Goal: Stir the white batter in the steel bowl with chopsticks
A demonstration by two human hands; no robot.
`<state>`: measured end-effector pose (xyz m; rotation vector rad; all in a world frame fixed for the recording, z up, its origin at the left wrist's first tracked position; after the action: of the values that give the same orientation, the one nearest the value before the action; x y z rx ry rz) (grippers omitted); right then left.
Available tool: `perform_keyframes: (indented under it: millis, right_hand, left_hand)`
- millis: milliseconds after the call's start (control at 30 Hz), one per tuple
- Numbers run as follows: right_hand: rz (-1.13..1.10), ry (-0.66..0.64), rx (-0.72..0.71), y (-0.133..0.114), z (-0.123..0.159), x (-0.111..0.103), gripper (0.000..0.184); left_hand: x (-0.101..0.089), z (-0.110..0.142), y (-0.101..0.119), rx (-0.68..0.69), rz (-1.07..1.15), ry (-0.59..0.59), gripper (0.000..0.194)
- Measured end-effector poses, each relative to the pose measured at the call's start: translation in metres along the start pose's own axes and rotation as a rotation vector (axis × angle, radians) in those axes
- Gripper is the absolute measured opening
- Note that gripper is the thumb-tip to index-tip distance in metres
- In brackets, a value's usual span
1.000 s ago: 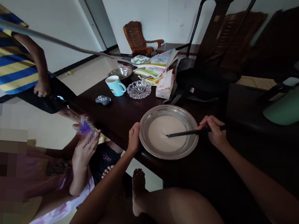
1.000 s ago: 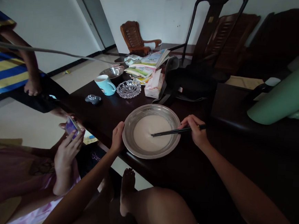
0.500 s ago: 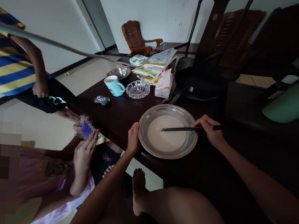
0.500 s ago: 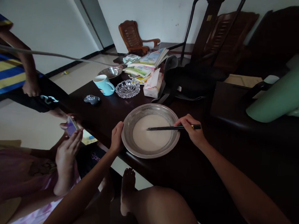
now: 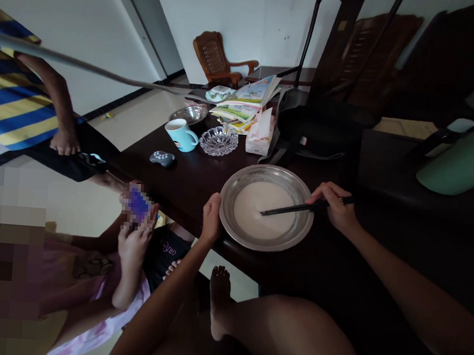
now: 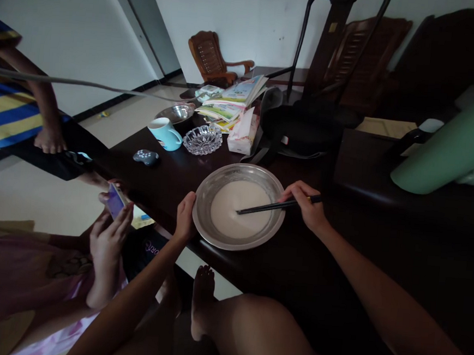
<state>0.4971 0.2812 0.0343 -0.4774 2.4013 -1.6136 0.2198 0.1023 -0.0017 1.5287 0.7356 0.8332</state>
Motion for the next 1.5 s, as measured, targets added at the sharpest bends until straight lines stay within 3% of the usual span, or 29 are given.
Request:
perform_keyframes:
  millis: [133,300,433,567,667,833,1000,1133,1500]
  right_hand:
    - [0.12,-0.062,-0.059,-0.0017,0.0018,0.0045,0.037]
    - [-0.014,-0.043,0.021,0.0041,0.0019,0.0022,0.033]
    - [0.111,-0.06,-0.053,0.0,0.0018,0.0034,0.035]
    - [-0.009,-0.047,0.019,0.0024,0.0018,0.0031,0.036]
    - [0.068,-0.077,-0.021,-0.0006,0.0025,0.0061,0.035]
    - [-0.005,-0.014,0.024,0.0027,0.0008,0.0017,0.035]
    - [0.088,-0.06,-0.037,0.0019,0.0012,0.0042,0.035]
    - [-0.038,-0.04,0.046,0.0072,0.0014,0.0027,0.034]
    - [0.053,-0.016,-0.006,0.0026,-0.0009,0.0022,0.036]
  left_hand:
    - [-0.0014,-0.0002,-0.0025,-0.019,0.007,0.015,0.045]
    - [0.0,0.0012,0.001,0.013,-0.004,-0.001,0.046]
    - [-0.0002,0.001,0.0015,0.019,-0.013,0.003,0.046]
    - [-0.0003,0.0009,0.0012,0.009,-0.012,0.004,0.047]
    - [-0.0003,0.0015,0.0014,-0.007,-0.012,0.011,0.046]
    - [0.0011,0.0023,0.0031,0.007,0.009,0.005,0.045]
    - [0.0016,0.0023,0.0042,-0.002,0.006,0.007,0.044]
    - [0.0017,0.0026,0.006,0.002,-0.021,0.005,0.044]
    - [0.0025,0.0006,0.0044,0.017,0.003,-0.007,0.048]
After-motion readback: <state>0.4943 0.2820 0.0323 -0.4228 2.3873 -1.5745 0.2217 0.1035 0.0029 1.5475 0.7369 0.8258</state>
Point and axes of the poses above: each hand's wrist, its own z-axis away from the middle knuckle, its own x-axis out of the palm, y = z × x, the point moved 7 cm from there along -z, towards the middle knuckle, and after that the axes turned 8 degrees about y, right-handed, at the moved point
